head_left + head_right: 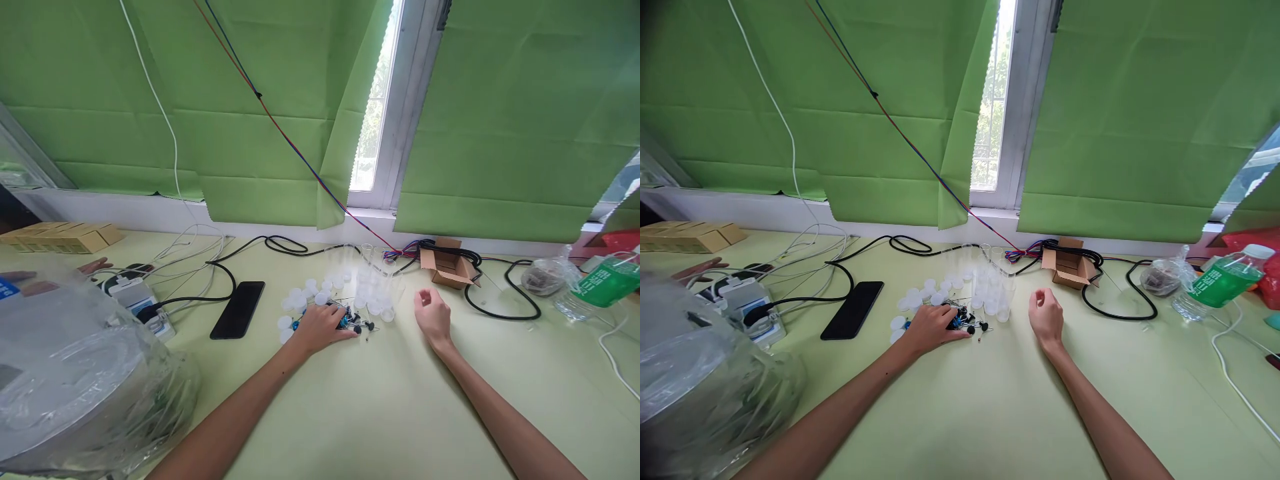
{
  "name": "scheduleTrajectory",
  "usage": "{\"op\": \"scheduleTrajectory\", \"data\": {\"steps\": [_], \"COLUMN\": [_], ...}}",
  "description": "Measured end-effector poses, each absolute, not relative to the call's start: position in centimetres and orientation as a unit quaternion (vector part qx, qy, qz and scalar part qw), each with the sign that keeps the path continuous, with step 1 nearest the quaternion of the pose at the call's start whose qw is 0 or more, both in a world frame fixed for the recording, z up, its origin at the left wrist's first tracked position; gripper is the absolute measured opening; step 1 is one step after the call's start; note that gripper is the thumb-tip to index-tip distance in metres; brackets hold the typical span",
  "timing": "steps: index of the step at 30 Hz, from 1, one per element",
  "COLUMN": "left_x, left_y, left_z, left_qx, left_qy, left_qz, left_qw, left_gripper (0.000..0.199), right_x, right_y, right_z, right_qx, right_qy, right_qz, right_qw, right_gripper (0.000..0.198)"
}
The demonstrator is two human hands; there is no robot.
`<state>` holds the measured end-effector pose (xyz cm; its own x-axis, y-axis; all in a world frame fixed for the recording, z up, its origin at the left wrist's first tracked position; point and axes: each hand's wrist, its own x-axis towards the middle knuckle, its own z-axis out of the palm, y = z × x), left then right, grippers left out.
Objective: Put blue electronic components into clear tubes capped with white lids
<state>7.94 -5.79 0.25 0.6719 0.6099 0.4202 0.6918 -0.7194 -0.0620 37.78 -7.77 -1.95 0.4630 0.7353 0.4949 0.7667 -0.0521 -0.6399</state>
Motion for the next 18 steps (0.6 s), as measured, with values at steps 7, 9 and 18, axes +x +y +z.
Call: {"op": "scheduleTrajectory", "data": {"steps": [7, 9, 18], "left_x": [7.6, 7.2, 6.4], "left_y": [-6.4, -6.7, -7.4], "left_z": [1.2, 1.5, 0.5], "left_qx": [-0.885, -0.882, -0.899], "left_qy": [-0.319, -0.305, -0.242], "left_qz": [-0.294, -0.311, -0.301], "left_qw": [0.167, 0.178, 0.208], "left_gripper": [0.051, 0.048, 0.033], "right_x": [33.7, 31.7, 25.6], "right_y": [-13.1, -14.2, -11.9], "right_z": [-0.3, 0.0, -0.5], "right_qx": [-0.723, -0.682, -0.5], "right_qy": [-0.456, -0.508, -0.781], "right_qz": [0.01, 0.013, -0.038], "right_qw": [0.519, 0.526, 0.373], "right_gripper": [0.025, 0.028, 0.019]}}
